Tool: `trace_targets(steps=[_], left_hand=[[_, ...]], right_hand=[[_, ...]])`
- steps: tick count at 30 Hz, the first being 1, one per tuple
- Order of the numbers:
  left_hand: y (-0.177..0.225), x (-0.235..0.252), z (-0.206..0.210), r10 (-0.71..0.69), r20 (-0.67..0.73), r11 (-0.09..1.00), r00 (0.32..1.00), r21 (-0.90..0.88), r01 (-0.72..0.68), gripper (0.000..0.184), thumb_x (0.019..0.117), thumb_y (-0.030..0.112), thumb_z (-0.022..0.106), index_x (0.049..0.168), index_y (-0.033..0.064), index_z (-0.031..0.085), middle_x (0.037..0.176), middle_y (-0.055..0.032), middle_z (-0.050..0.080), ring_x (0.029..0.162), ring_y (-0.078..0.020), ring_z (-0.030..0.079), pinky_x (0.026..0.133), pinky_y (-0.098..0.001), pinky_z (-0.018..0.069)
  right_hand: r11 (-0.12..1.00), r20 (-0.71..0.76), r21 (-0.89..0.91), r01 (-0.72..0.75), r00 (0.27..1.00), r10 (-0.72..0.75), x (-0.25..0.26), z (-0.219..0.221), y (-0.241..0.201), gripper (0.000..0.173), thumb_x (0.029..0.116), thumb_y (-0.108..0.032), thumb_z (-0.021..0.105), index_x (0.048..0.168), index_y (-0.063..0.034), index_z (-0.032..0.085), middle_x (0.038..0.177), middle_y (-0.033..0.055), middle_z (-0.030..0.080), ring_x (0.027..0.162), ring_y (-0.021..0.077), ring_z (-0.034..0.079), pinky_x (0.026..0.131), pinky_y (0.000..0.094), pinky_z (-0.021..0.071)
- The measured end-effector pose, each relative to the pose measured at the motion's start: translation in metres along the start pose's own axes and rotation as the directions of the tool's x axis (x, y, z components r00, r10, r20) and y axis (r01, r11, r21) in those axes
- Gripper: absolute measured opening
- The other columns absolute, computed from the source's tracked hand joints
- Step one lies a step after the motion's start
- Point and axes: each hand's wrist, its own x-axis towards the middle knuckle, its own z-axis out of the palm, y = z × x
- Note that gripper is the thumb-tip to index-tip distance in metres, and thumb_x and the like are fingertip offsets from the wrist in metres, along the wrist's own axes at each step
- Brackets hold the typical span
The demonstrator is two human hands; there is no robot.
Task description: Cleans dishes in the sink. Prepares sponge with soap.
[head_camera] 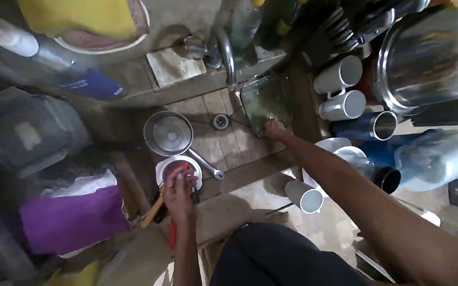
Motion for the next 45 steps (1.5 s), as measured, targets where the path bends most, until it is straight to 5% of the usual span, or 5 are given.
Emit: trace_targets(steps=[12, 25, 32, 39, 45], left_hand=[[0.000, 0.027, 0.032, 0.010, 0.121, 0.996, 0.993, 0.091, -0.021, 0.025, 0.1060, 0.011, 0.050, 0.124, -0.0004, 0.062, 0.106, -0.0108, 0.072, 0.085, -0.0203, 0.071, 0.078, -0.0355, 0.0623], [-0.010, 0.041, 0.035, -0.023, 0.165, 0.998, 0.986, 0.064, 0.012, 0.025, 0.1056, 0.010, 0.053, 0.128, 0.0022, 0.061, 0.108, -0.0076, 0.072, 0.086, -0.0169, 0.072, 0.077, -0.0328, 0.0624], [-0.011, 0.029, 0.027, -0.036, 0.131, 0.994, 0.991, 0.104, 0.023, 0.025, 0.1055, 0.010, 0.052, 0.126, 0.0001, 0.062, 0.107, -0.0099, 0.072, 0.086, -0.0194, 0.072, 0.077, -0.0344, 0.0622], [-0.013, 0.036, 0.030, -0.079, 0.080, 0.991, 0.994, 0.116, 0.070, 0.024, 0.1055, 0.009, 0.052, 0.125, 0.0001, 0.063, 0.107, -0.0109, 0.072, 0.086, -0.0200, 0.072, 0.076, -0.0341, 0.0625], [-0.012, 0.045, 0.035, -0.049, 0.087, 0.993, 0.995, 0.108, 0.039, 0.024, 0.1052, 0.009, 0.053, 0.125, 0.0005, 0.063, 0.104, -0.0098, 0.073, 0.084, -0.0192, 0.072, 0.076, -0.0340, 0.0628]], right_hand=[[0.981, -0.324, 0.028, 0.190, 0.931, -0.171, 0.084, -0.064, -0.007, 0.055, 0.0947, -0.011, 0.064, 0.148, -0.0079, 0.053, 0.154, 0.0269, 0.043, 0.140, 0.0482, 0.043, 0.110, 0.0619, 0.0426], [0.935, -0.358, 0.299, -0.190, 0.886, 0.294, 0.024, -0.069, 0.023, 0.073, 0.0935, -0.024, 0.070, 0.153, 0.0031, 0.039, 0.151, 0.0304, 0.046, 0.136, 0.0456, 0.051, 0.110, 0.0599, 0.0442], [0.981, -0.538, 0.173, -0.090, 0.825, 0.171, 0.069, -0.070, -0.002, 0.086, 0.0914, -0.020, 0.067, 0.161, 0.0015, 0.022, 0.165, 0.0241, 0.030, 0.148, 0.0408, 0.038, 0.116, 0.0580, 0.0380], [0.882, -0.648, 0.471, 0.006, 0.681, 0.342, 0.085, -0.093, -0.002, 0.046, 0.0954, -0.021, 0.067, 0.138, -0.0055, 0.063, 0.140, 0.0219, 0.061, 0.131, 0.0357, 0.057, 0.113, 0.0472, 0.0443], [0.815, -0.627, 0.579, 0.009, 0.645, 0.438, 0.093, -0.096, -0.011, 0.029, 0.0974, -0.015, 0.063, 0.123, -0.0062, 0.072, 0.125, 0.0182, 0.070, 0.120, 0.0325, 0.065, 0.108, 0.0460, 0.0480]])
